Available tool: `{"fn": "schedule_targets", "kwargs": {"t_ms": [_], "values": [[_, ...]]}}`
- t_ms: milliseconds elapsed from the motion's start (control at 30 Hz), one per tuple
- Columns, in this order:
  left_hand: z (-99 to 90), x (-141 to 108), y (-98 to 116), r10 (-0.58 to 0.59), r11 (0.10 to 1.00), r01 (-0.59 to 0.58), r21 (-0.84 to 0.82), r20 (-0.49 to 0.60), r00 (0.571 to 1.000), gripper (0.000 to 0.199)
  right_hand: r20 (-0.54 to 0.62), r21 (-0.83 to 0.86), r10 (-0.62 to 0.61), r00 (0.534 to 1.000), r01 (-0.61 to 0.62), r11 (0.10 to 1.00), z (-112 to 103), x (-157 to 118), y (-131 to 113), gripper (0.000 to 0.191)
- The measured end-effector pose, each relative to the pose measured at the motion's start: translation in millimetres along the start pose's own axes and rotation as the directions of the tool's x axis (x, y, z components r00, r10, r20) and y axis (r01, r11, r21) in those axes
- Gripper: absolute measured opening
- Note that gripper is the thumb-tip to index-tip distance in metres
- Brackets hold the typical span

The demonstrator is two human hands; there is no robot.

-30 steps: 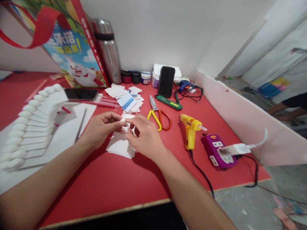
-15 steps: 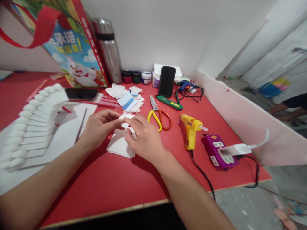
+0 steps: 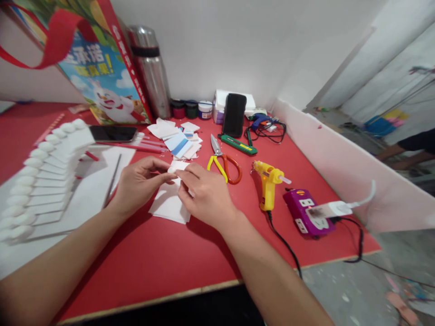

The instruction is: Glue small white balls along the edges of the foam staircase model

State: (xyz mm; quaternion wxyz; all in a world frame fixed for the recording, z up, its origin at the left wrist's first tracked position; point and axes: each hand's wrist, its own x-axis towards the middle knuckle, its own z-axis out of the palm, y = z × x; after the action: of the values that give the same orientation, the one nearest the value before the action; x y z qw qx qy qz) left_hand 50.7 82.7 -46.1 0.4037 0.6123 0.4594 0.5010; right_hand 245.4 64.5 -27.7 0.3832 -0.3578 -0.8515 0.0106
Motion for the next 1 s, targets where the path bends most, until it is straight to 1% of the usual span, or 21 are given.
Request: {"fn": "schedule_targets", "kwargs": {"t_ms": [133,233,333,800,1000], "values": [[-1.0,-0.9,-0.9,0.077,0.993,-0.078,0.088,0.02,0.997,0.019,0.031,-0.054,-0.022,0.999,0.024,0.998,-2.5,0.8,-1.5,0.027],[-1.8,-1.3,0.3,0.147,0.971,-0.149,0.19,0.024,0.989,0.018,0.06,-0.086,-0.012,0.998,0.018,0.996,-3.3,0.9,-2.9,0.028],[-2.2,-2.4,1.6,0.186,0.948,-0.187,0.257,0.028,0.982,0.02,0.083,-0.099,0.006,0.997,0.002,0.995,-3.1,0.3,-3.3,0.028],[-1.2,-3.0,2.7,0.218,0.929,-0.219,0.297,0.037,0.975,0.019,0.093,-0.117,0.0,0.996,0.011,0.993,-2.3,0.0,-2.6,0.027],[-0.9,-4.6,4.3,0.201,0.928,-0.202,0.314,0.034,0.979,0.02,0.117,-0.134,0.019,0.993,-0.003,0.991,-2.0,-0.2,-2.9,0.028]]}}
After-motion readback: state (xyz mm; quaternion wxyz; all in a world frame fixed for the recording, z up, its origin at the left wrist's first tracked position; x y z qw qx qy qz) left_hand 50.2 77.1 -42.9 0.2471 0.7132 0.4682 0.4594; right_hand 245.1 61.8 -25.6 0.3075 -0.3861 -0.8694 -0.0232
